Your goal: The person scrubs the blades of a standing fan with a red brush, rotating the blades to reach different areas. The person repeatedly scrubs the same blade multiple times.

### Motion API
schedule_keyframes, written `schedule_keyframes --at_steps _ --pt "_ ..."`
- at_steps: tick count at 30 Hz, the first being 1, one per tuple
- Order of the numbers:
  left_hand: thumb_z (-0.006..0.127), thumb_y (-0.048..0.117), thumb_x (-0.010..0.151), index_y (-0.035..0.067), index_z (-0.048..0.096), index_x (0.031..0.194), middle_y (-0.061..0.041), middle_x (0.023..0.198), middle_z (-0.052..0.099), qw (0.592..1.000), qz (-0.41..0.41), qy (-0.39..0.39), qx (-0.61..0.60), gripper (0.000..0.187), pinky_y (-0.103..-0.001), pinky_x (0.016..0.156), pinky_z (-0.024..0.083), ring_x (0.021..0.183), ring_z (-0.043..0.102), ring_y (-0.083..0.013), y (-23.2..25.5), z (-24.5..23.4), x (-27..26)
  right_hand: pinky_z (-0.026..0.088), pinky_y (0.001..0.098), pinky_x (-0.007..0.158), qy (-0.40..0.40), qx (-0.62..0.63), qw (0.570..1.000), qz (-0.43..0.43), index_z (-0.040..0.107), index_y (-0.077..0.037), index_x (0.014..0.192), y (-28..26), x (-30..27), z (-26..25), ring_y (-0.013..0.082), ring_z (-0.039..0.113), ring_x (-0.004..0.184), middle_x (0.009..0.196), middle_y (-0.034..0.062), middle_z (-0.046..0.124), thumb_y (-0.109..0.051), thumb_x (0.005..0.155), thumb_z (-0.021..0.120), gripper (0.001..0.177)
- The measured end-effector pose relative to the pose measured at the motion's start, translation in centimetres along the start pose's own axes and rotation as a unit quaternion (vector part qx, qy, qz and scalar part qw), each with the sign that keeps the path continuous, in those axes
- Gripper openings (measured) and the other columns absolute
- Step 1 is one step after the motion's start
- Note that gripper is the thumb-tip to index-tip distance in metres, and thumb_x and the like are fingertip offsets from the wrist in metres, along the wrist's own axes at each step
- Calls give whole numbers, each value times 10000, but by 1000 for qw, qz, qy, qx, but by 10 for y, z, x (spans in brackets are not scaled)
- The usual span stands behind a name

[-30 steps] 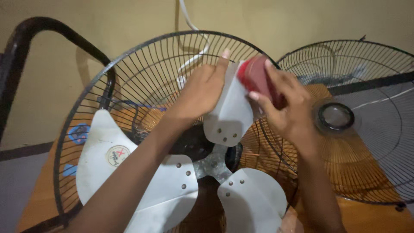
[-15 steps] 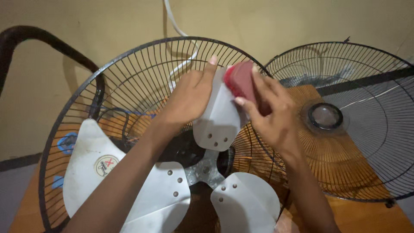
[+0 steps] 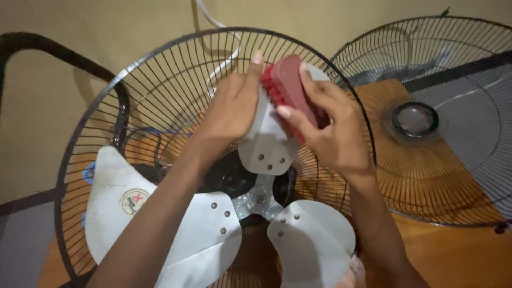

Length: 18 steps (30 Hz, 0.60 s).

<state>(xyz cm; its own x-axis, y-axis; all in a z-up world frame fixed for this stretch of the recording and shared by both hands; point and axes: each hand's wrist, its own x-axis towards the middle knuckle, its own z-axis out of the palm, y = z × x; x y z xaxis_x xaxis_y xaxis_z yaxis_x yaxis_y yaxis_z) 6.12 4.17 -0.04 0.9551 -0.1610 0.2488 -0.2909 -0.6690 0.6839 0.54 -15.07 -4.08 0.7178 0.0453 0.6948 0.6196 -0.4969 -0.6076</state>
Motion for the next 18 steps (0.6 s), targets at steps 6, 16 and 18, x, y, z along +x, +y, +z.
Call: schedule_keyframes --at_steps 6,16,18 --pt "221 421 1109 -78 641 1135 -363 932 647 995 96 22 32 653 -581 875 422 909 598 -545 -13 4 0 577 336 826 19 -34 999 14 551 -11 1507 13 -1 -2 217 695 971 1142 188 678 -212 967 816 634" --pt "321 157 1120 22 384 1564 -331 968 642 971 191 31 140 468 -573 818 459 887 610 -500 -38 10 2 604 326 764 22 -34 998 55 541 -19 1506 20 -6 4 201 708 918 1104 166 668 -209 989 781 601" --pt "332 117 1077 -48 336 1563 -343 950 629 958 229 31 170 514 -564 792 460 866 609 -491 -41 8 1 590 338 792 5 -68 997 -41 544 -4 1505 22 -7 5 214 693 945 1122 176 674 -223 963 818 646"
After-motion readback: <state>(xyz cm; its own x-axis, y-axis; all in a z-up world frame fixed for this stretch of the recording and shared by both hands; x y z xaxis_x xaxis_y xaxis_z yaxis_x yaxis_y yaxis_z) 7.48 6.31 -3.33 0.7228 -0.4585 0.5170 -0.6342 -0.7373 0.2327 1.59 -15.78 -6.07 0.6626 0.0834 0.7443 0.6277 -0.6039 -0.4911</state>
